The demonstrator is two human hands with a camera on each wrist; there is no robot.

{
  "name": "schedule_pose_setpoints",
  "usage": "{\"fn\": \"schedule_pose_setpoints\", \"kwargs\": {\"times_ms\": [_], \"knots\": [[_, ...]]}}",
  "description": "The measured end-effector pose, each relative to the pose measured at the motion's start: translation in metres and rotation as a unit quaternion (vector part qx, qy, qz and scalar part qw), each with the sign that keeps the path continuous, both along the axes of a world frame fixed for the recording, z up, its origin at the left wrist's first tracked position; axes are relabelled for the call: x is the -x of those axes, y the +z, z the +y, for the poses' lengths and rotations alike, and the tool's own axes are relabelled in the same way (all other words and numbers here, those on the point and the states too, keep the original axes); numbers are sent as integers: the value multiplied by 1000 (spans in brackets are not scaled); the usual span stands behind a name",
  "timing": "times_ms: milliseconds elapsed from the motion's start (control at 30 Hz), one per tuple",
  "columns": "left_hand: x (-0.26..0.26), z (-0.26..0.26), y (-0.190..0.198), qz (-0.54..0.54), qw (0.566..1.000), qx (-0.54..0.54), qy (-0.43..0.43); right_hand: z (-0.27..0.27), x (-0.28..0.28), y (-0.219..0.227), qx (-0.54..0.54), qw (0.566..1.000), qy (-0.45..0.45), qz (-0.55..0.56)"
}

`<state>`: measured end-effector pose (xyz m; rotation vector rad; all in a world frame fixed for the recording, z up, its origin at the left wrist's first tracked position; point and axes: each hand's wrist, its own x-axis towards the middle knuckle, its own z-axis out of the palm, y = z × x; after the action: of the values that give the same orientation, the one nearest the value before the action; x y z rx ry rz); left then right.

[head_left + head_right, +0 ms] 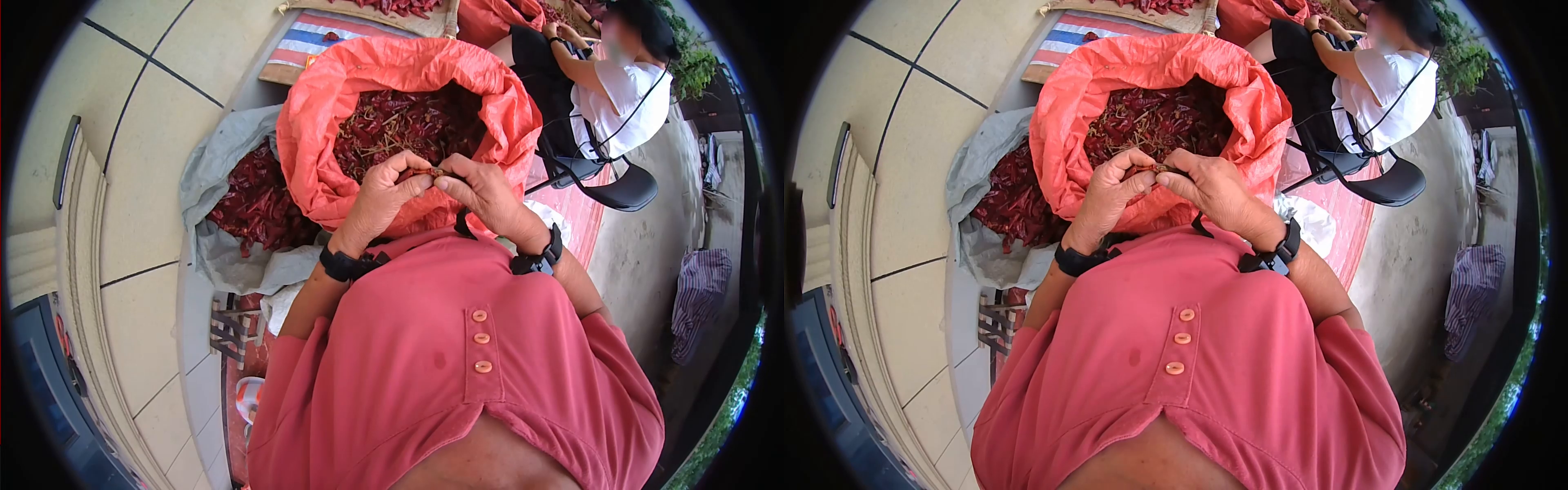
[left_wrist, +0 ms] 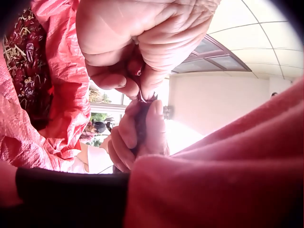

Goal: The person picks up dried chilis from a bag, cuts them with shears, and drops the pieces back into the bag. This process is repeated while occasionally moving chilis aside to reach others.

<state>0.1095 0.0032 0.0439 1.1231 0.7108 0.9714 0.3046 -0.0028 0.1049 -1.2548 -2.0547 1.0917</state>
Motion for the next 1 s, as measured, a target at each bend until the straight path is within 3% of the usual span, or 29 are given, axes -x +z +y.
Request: {"fn": "schedule_pose_setpoints", "kwargs": {"times_ms": [100,200,233,300,400,433,533,667,700,800,900,1000], "knots": [[1,-2,2,-3,999,38,1,0,0,3,-51,996,7,-78],[8,-2,1,27,998,43,-36,-3,0,-6,-2,1000,25,-3],[10,-2,1,10,998,48,-48,-4,-1,-9,115,990,28,72],[13,-4,0,-24,995,58,-73,-7,-3,-16,342,914,32,215],[13,-6,-3,-21,993,47,-108,-5,-5,-22,475,759,1,445],[12,-6,-4,-30,994,50,-94,-1,-3,-24,456,766,6,454],[11,-6,-6,-40,996,57,-60,-3,6,-11,340,885,-61,313],[14,-7,-5,-35,997,62,-39,-8,-1,-15,219,956,-15,194],[14,-8,-5,-39,997,65,-36,-7,-2,-14,134,981,-1,140],[14,-8,-2,-40,996,66,-36,-6,1,0,27,998,31,55],[12,-9,-1,-5,999,5,-33,-5,5,-1,-2,998,59,4],[13,-9,1,1,999,33,-33,-6,6,-1,-4,999,46,-11]]}}
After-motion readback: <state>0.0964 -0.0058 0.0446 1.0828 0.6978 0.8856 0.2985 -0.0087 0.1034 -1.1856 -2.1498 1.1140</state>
